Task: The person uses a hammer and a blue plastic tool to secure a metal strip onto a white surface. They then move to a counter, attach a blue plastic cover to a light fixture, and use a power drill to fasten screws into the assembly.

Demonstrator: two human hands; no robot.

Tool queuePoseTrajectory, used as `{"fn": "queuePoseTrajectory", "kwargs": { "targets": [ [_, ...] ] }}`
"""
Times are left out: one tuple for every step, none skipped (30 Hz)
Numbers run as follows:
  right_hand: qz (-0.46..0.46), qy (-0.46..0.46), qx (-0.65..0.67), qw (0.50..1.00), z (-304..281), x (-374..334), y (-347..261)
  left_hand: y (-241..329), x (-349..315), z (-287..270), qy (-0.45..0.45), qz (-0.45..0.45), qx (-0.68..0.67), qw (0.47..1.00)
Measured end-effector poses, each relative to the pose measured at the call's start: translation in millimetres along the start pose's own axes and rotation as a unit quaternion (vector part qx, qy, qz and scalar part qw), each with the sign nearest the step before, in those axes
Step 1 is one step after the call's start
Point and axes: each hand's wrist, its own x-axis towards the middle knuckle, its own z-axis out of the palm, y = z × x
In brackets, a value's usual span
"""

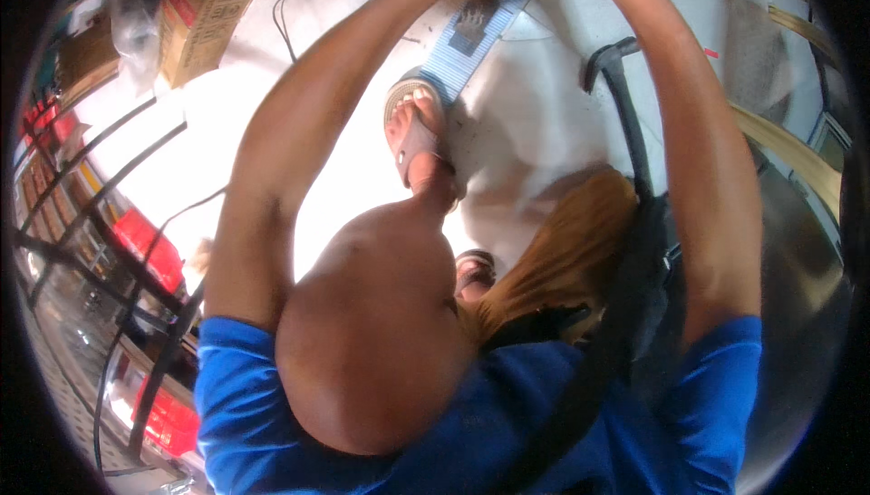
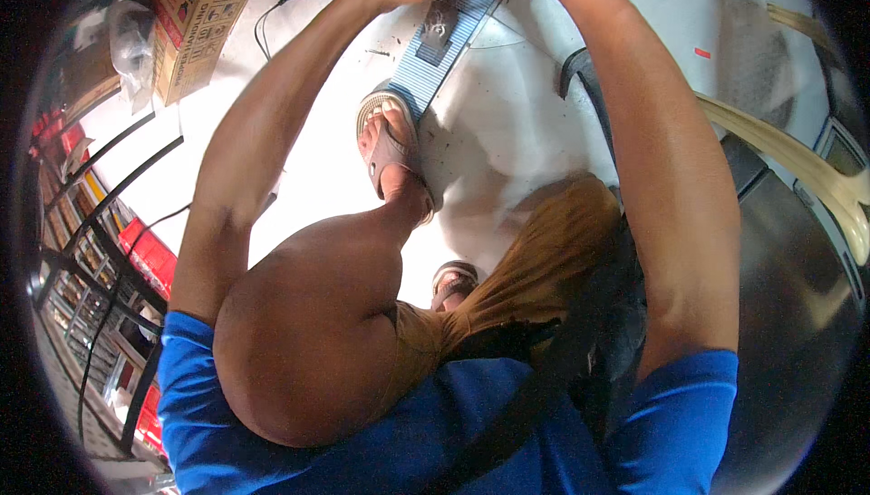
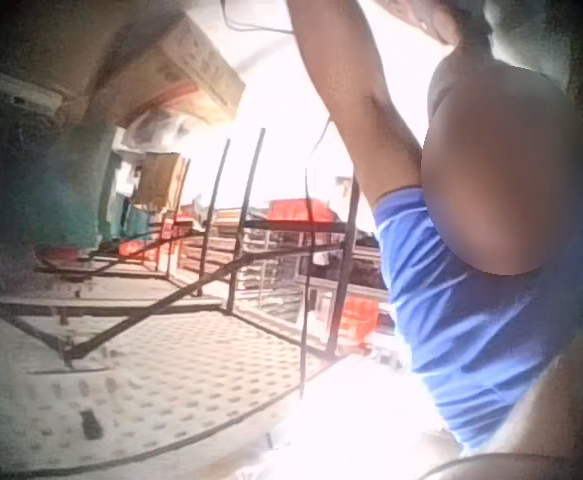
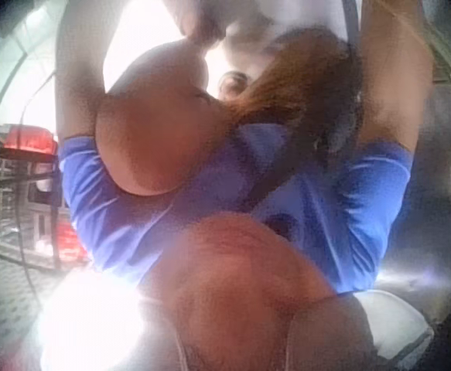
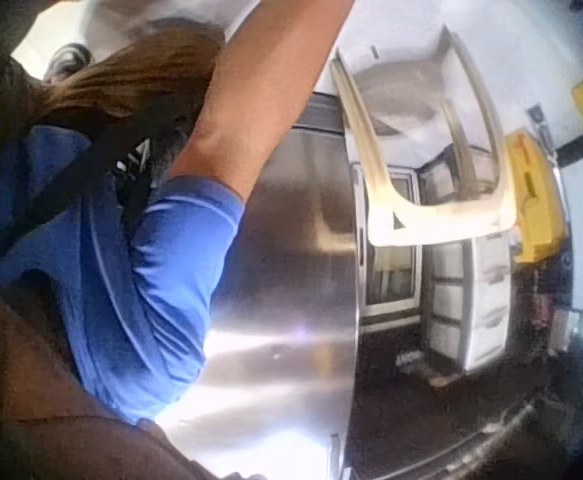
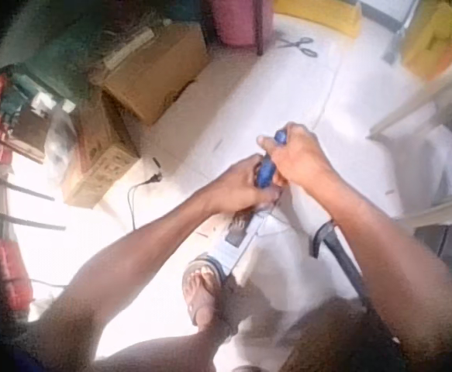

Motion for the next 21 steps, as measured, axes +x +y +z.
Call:
{"fn": "queuePoseTrajectory", "kwargs": {
  "targets": [
    [-0.092, 0.046, -0.042, 0.994, 16, 9, 8, -6, 6, -2, -0.006, -0.056, -0.012, 0.998],
    [-0.094, 0.014, 0.016, 0.995, 24, 17, 17, -12, 10, -6, -0.01, -0.111, -0.025, 0.993],
    [-0.087, -0.008, 0.066, 0.994, 20, 19, 21, -10, 16, -1, 0.043, -0.115, -0.01, 0.992],
    [-0.079, -0.032, 0.116, 0.99, 16, 16, 22, -3, 16, 7, 0.098, -0.122, 0.006, 0.988],
    [0.021, -0.037, 0.231, 0.972, 3, -3, 9, 3, 15, 11, 0.154, -0.126, 0.021, 0.98],
    [-0.001, -0.034, 0.172, 0.985, -1, -5, 39, 8, 14, 11, 0.156, -0.147, 0.041, 0.976],
    [-0.022, -0.029, 0.111, 0.993, -8, -8, 88, 12, 15, 11, 0.155, -0.168, 0.059, 0.972],
    [-0.006, -0.027, 0.019, 0.999, -9, -17, 132, 12, 16, 11, 0.154, -0.188, 0.076, 0.967],
    [0.011, -0.025, -0.075, 0.997, -11, -31, 172, 8, 19, 10, 0.128, -0.155, 0.08, 0.976],
    [0.034, -0.076, -0.103, 0.991, -15, -48, 197, 7, 22, 13, 0.123, -0.139, 0.079, 0.979],
    [0.056, -0.103, -0.16, 0.98, -8, -67, 206, 11, 23, 16, 0.121, -0.124, 0.085, 0.981],
    [0.061, -0.122, -0.135, 0.981, -4, -84, 213, 14, 23, 17, 0.118, -0.109, 0.088, 0.983],
    [0.106, -0.157, -0.118, 0.975, -2, -96, 213, 13, 25, 19, 0.119, -0.115, 0.095, 0.982],
    [0.122, -0.169, -0.108, 0.972, 3, -104, 217, 12, 26, 20, 0.121, -0.121, 0.102, 0.98],
    [0.138, -0.179, -0.099, 0.969, 7, -110, 220, 11, 28, 21, 0.121, -0.125, 0.11, 0.979],
    [0.154, -0.188, -0.09, 0.966, 11, -116, 223, 10, 29, 21, 0.126, -0.139, 0.104, 0.977],
    [0.1, -0.159, -0.092, 0.978, 16, -124, 225, 10, 30, 21, 0.131, -0.153, 0.097, 0.975],
    [0.07, -0.14, -0.101, 0.982, 18, -128, 229, 9, 30, 21, 0.137, -0.165, 0.09, 0.972],
    [0.041, -0.121, -0.11, 0.986, 19, -131, 232, 7, 30, 21, 0.14, -0.16, 0.08, 0.974],
    [0.011, -0.101, -0.119, 0.988, 19, -133, 235, 6, 28, 21, 0.143, -0.156, 0.07, 0.975],
    [0.038, -0.096, -0.057, 0.993, 17, -131, 232, 6, 28, 22, 0.147, -0.151, 0.058, 0.976]
  ]
}}
